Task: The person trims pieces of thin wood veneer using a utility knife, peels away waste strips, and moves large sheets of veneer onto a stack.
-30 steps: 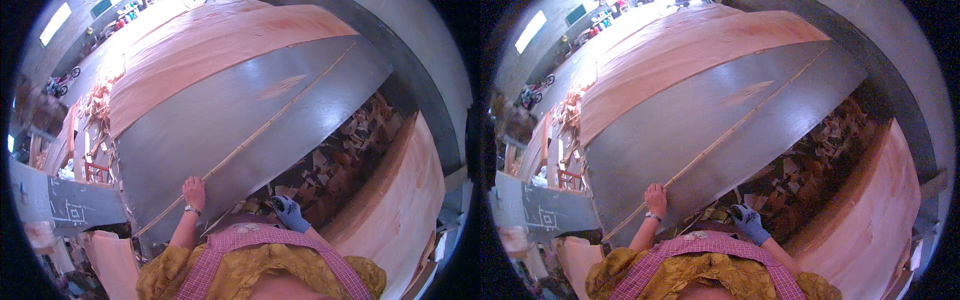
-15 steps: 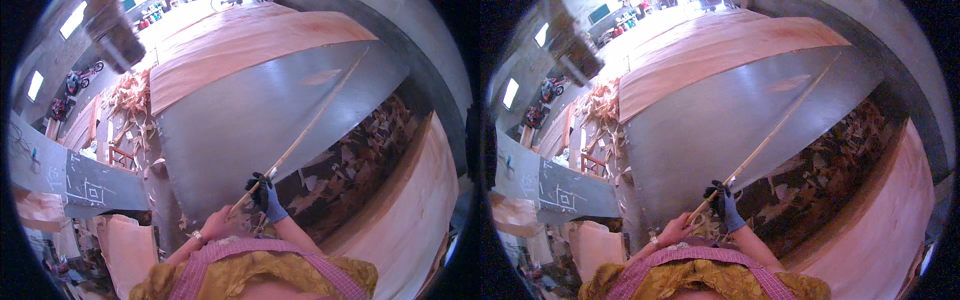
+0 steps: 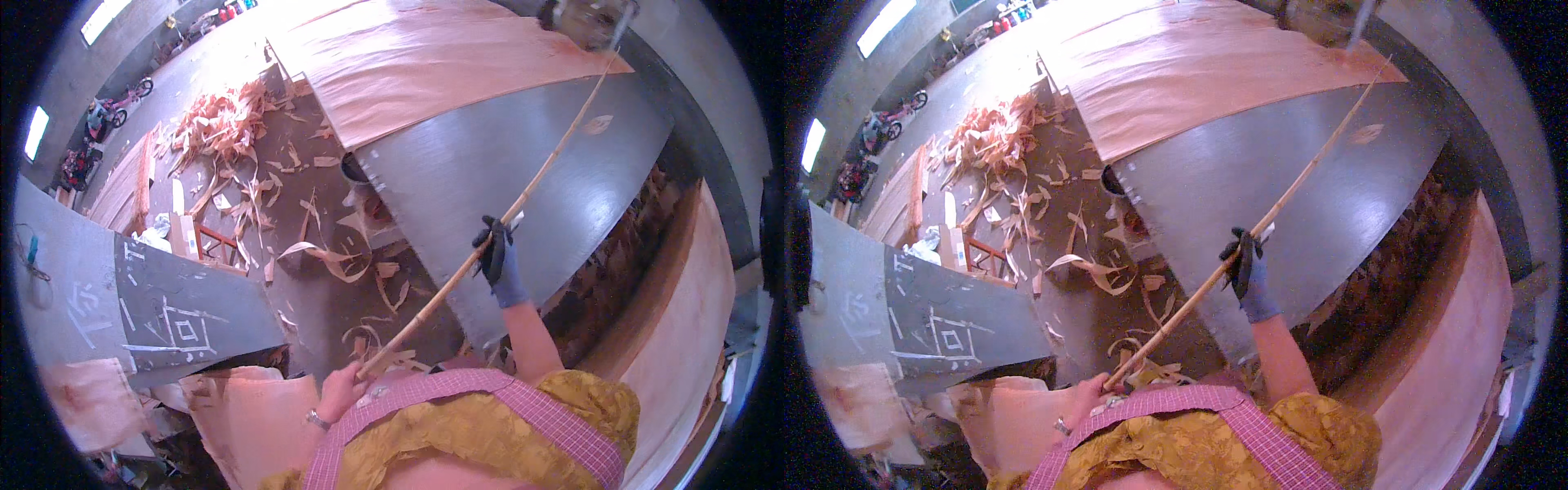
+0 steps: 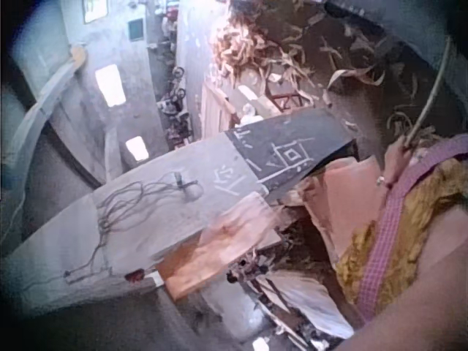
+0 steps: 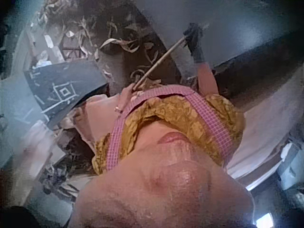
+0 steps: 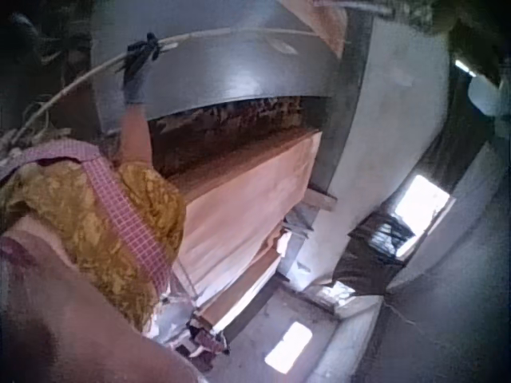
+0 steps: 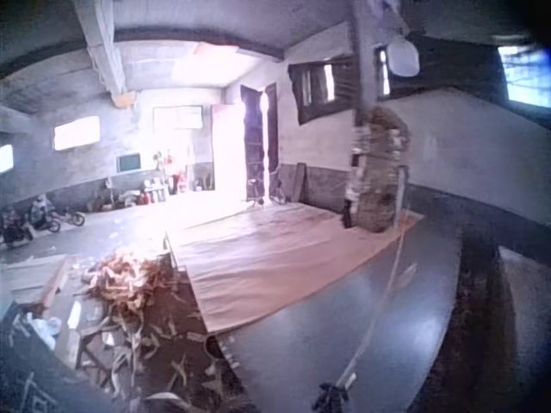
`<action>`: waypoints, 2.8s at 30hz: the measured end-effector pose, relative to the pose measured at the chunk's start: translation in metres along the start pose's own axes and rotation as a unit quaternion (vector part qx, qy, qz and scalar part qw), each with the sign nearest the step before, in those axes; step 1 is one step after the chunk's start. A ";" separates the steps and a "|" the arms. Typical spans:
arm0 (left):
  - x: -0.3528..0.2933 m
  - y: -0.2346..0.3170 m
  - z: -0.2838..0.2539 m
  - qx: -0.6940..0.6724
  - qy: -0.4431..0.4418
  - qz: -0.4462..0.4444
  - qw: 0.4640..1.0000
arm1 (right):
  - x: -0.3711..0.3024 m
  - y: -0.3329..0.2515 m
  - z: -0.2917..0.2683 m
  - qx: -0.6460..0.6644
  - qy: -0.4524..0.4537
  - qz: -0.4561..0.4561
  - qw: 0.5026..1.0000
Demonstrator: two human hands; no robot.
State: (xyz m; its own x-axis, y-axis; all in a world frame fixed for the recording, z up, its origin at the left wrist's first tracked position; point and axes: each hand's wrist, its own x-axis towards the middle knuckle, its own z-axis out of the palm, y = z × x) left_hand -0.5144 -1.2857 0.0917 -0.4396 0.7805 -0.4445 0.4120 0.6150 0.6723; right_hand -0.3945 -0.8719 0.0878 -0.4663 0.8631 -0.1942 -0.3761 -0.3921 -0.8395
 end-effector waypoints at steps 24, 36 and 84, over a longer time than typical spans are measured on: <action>0.545 0.015 -0.400 -0.064 -0.090 0.202 0.973 | 0.284 0.212 0.291 -0.535 0.218 -0.116 0.808; 0.738 -0.006 -0.540 -0.055 -0.228 0.247 0.940 | 0.415 0.278 0.375 -0.726 0.467 0.096 0.496; 0.956 -0.048 -0.560 -0.327 -0.270 -0.058 0.904 | 0.745 0.159 0.709 -0.246 0.233 -0.152 0.928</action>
State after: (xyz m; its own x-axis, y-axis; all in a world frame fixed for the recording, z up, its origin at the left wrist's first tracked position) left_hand -1.4013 -0.6317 -0.0339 0.0771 0.7643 -0.6403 -0.2493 0.6366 0.7298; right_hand -1.3694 -0.5169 0.1692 0.0418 0.9990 -0.0129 0.0314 -0.0142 -0.9994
